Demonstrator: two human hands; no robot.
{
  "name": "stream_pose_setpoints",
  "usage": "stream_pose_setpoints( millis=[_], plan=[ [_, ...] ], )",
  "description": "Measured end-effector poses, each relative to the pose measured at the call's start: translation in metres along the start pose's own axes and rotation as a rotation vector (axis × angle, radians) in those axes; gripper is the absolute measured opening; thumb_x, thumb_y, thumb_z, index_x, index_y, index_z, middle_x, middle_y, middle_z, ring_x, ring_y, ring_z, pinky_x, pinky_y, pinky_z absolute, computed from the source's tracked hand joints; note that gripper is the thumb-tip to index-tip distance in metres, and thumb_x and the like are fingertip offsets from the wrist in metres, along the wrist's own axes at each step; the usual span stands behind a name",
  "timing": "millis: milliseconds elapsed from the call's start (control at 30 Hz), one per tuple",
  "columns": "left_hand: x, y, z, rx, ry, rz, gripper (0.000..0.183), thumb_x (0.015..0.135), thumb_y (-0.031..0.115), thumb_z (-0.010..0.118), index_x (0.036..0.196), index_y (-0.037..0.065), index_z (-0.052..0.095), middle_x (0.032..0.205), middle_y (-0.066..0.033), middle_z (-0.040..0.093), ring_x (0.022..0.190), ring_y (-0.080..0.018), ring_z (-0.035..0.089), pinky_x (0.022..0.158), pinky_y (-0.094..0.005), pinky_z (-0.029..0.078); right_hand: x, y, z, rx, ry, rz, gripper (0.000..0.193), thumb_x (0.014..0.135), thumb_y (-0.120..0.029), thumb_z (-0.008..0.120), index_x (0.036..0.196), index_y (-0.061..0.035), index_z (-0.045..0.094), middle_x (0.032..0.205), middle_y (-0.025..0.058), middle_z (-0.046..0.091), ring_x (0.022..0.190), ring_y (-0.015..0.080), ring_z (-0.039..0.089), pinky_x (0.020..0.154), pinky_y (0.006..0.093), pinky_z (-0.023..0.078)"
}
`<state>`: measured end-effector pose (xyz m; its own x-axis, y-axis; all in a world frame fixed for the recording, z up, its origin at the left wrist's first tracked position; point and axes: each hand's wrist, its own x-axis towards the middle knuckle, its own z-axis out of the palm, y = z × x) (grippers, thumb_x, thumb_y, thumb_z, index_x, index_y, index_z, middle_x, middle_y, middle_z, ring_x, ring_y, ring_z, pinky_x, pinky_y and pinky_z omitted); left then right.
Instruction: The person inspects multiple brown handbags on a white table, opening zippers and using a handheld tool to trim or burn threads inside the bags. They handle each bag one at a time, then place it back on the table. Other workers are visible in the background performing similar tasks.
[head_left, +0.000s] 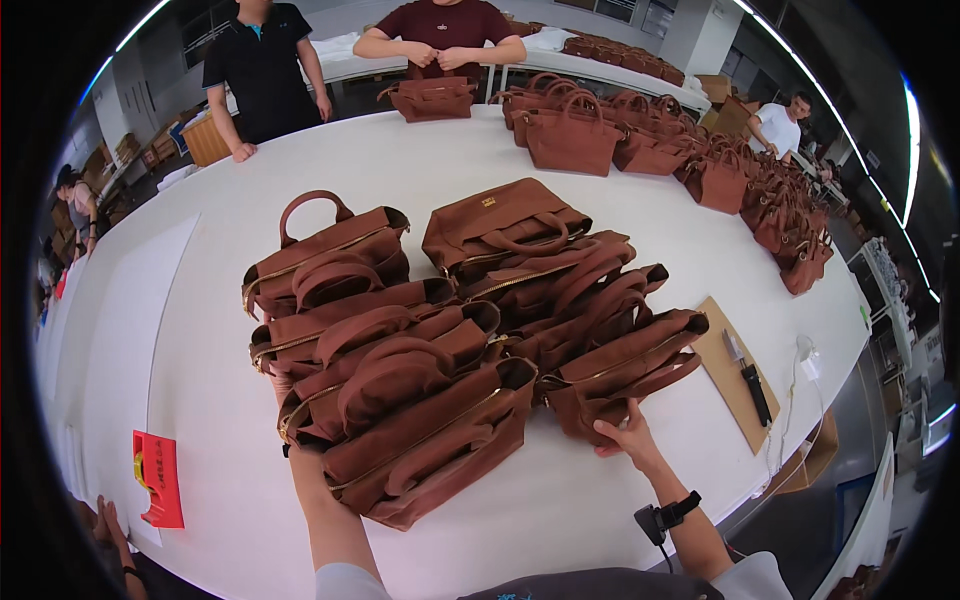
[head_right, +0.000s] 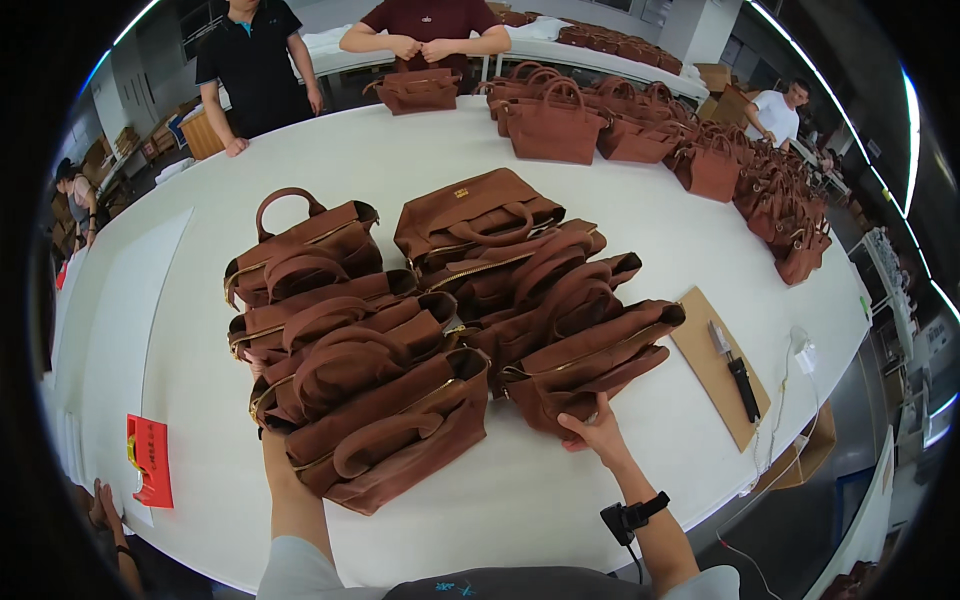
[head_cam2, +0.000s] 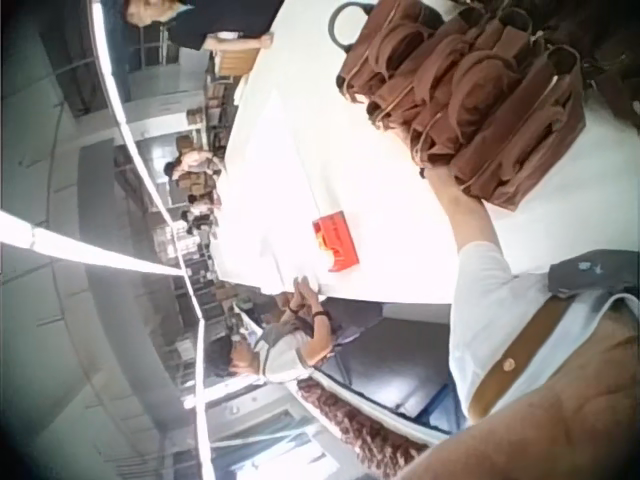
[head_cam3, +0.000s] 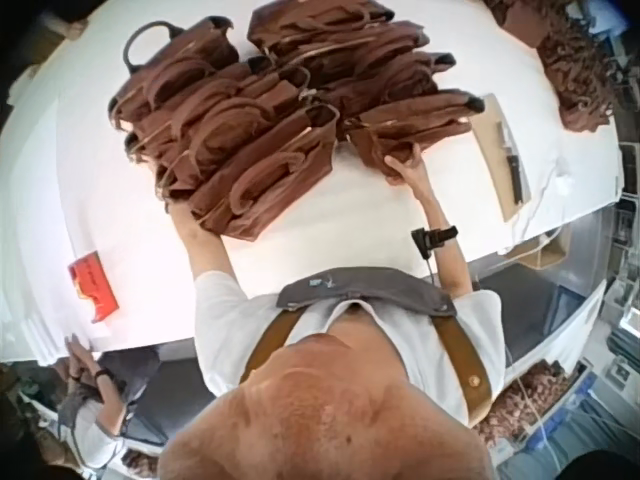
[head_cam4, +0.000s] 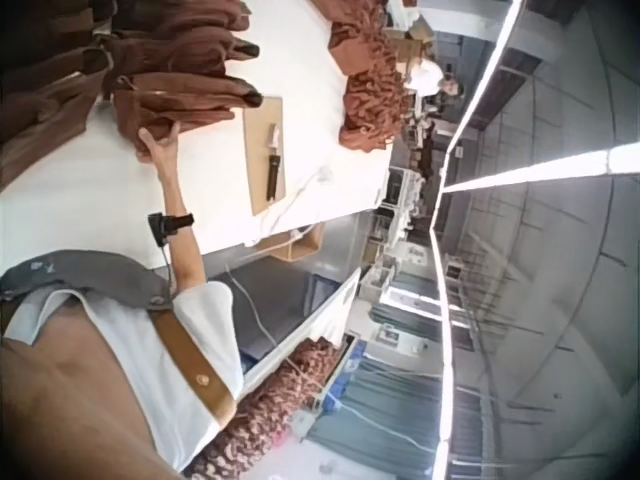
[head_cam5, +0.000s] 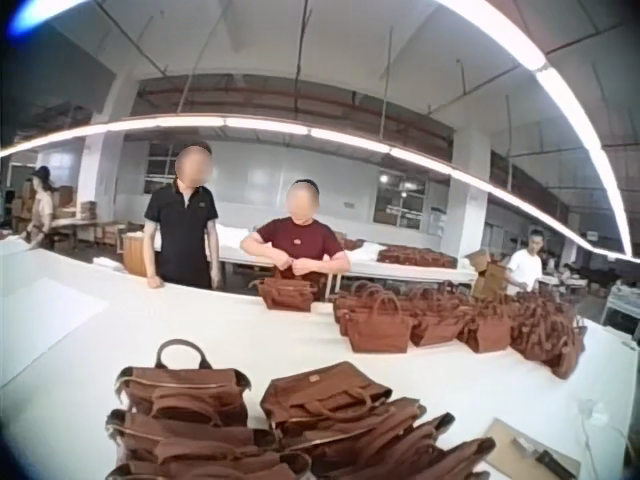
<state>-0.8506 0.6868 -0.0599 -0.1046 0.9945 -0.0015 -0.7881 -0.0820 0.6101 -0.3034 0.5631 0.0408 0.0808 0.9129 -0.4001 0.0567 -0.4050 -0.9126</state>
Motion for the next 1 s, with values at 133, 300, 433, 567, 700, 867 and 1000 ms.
stream_pose_setpoints(
  millis=[133,300,433,567,700,867,1000],
  plan=[
    [0.002,0.001,0.027,-0.051,-0.064,-0.059,0.072,0.078,0.049,0.068,0.131,0.01,0.041,0.127,-0.0137,0.051,0.106,-0.0283,0.057,0.082,-0.044,0.054,0.017,-0.011,0.014,-0.042,0.015,-0.01,0.091,0.074,-0.023,0.076,0.143,-0.0077,0.018,0.092,0.0196,0.06,0.059,0.0207,0.064,0.055,0.0296,0.059],
    [0.024,-0.009,0.055,-0.085,-0.073,-0.135,0.08,0.07,0.053,0.072,0.13,0.009,0.042,0.128,-0.016,0.051,0.104,-0.0301,0.059,0.086,-0.0464,0.054,0.044,-0.017,0.02,-0.044,0.037,-0.044,0.099,0.075,-0.024,0.076,0.146,-0.0065,0.01,0.091,0.0192,0.061,0.058,0.0208,0.065,0.054,0.03,0.059],
    [0.052,-0.016,0.059,-0.079,-0.141,-0.171,0.074,0.075,0.048,0.071,0.131,0.007,0.043,0.123,-0.018,0.054,0.105,-0.0305,0.058,0.085,-0.0417,0.053,0.078,-0.028,0.014,-0.065,0.045,-0.072,0.104,0.075,-0.026,0.075,0.147,-0.006,0.002,0.084,0.0176,0.063,0.055,0.0212,0.064,0.053,0.03,0.058],
    [0.062,-0.026,0.069,0.04,-0.024,-0.252,0.068,0.079,0.043,0.069,0.13,0.006,0.044,0.12,-0.018,0.057,0.104,-0.0297,0.059,0.084,-0.0393,0.052,0.087,-0.017,0.019,-0.073,0.148,-0.044,0.104,0.076,-0.027,0.074,0.148,-0.0129,0.001,0.08,0.0155,0.061,0.052,0.0213,0.063,0.05,0.0298,0.057],
    [0.081,0.035,0.05,0.861,0.135,0.253,0.052,0.084,0.032,0.064,0.125,0.004,0.049,0.112,-0.0167,0.06,0.102,-0.0268,0.059,0.083,-0.0352,0.05,0.078,-0.034,0.045,-0.207,0.342,-0.074,0.09,0.079,-0.024,0.071,0.148,-0.0122,0.014,0.084,0.0131,0.059,0.06,0.021,0.064,0.054,0.0287,0.055],
    [-0.004,0.072,0.16,1.237,0.243,0.944,0.022,0.089,0.008,0.053,0.108,-0.001,0.06,0.099,-0.0088,0.064,0.087,-0.015,0.058,0.078,-0.0295,0.047,0.007,-0.061,0.114,-0.55,0.294,-1.029,0.059,0.077,-0.01,0.064,0.132,-0.0067,0.042,0.104,0.0144,0.056,0.094,0.0299,0.057,0.084,0.0368,0.046],
    [-0.091,0.035,0.241,1.394,-0.289,0.673,0.033,0.081,0.008,0.065,0.112,0.0,0.056,0.105,-0.0115,0.061,0.09,-0.018,0.058,0.079,-0.0304,0.047,-0.016,-0.098,0.156,-0.542,-0.08,-1.024,0.038,0.077,-0.005,0.061,0.115,-0.0041,0.05,0.097,0.015,0.06,0.092,0.0327,0.056,0.077,0.04,0.045]
  ],
)
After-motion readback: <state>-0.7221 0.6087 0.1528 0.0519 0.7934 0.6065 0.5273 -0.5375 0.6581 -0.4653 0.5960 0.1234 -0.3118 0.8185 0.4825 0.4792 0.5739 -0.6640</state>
